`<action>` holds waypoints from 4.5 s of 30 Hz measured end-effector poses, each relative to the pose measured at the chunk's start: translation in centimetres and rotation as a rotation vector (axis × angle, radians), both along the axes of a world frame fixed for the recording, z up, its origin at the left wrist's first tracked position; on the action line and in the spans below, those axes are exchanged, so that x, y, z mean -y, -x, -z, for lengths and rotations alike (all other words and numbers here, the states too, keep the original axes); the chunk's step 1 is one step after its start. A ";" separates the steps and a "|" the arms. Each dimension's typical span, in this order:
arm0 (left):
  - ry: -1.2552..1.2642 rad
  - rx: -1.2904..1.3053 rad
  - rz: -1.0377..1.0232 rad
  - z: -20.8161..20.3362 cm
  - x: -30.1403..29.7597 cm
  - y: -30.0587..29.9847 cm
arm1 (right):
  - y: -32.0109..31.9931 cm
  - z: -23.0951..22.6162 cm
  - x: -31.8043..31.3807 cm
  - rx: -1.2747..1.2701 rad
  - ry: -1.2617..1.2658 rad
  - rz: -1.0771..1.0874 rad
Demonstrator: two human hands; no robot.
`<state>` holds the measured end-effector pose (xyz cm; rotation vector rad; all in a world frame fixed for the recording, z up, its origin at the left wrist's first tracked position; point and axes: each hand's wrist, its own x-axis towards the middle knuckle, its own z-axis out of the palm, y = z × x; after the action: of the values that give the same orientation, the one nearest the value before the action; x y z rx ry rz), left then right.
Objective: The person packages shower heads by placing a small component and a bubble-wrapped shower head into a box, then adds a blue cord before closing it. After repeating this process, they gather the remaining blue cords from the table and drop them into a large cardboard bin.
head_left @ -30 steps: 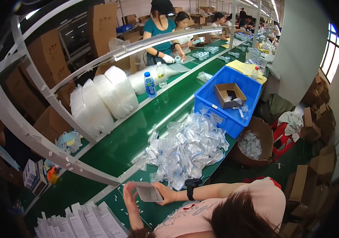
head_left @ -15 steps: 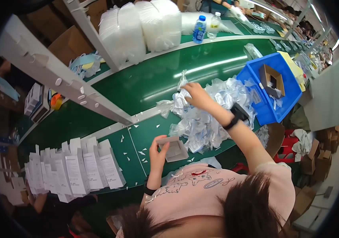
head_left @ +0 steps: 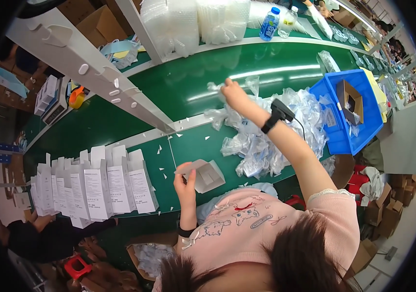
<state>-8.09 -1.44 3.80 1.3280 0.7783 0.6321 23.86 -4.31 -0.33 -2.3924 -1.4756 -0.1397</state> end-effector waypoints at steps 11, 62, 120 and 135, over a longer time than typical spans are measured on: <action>-0.098 0.024 0.129 0.8 0.0 -1.1 | 9.1 -0.2 4.8 -0.116 0.344 0.026; -0.230 0.289 0.008 2.6 2.4 0.0 | 14.3 10.4 26.6 -0.475 -0.969 1.165; -0.855 -0.180 0.142 1.7 -1.7 -13.4 | -37.3 10.5 21.8 -0.296 0.374 0.859; -0.670 0.092 0.065 3.2 -2.0 -12.7 | -4.9 -14.9 6.1 -1.289 -1.028 0.119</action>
<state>4.62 0.52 0.61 1.9054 0.4531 0.9415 28.75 -10.45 14.55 -1.1837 -0.4097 0.4363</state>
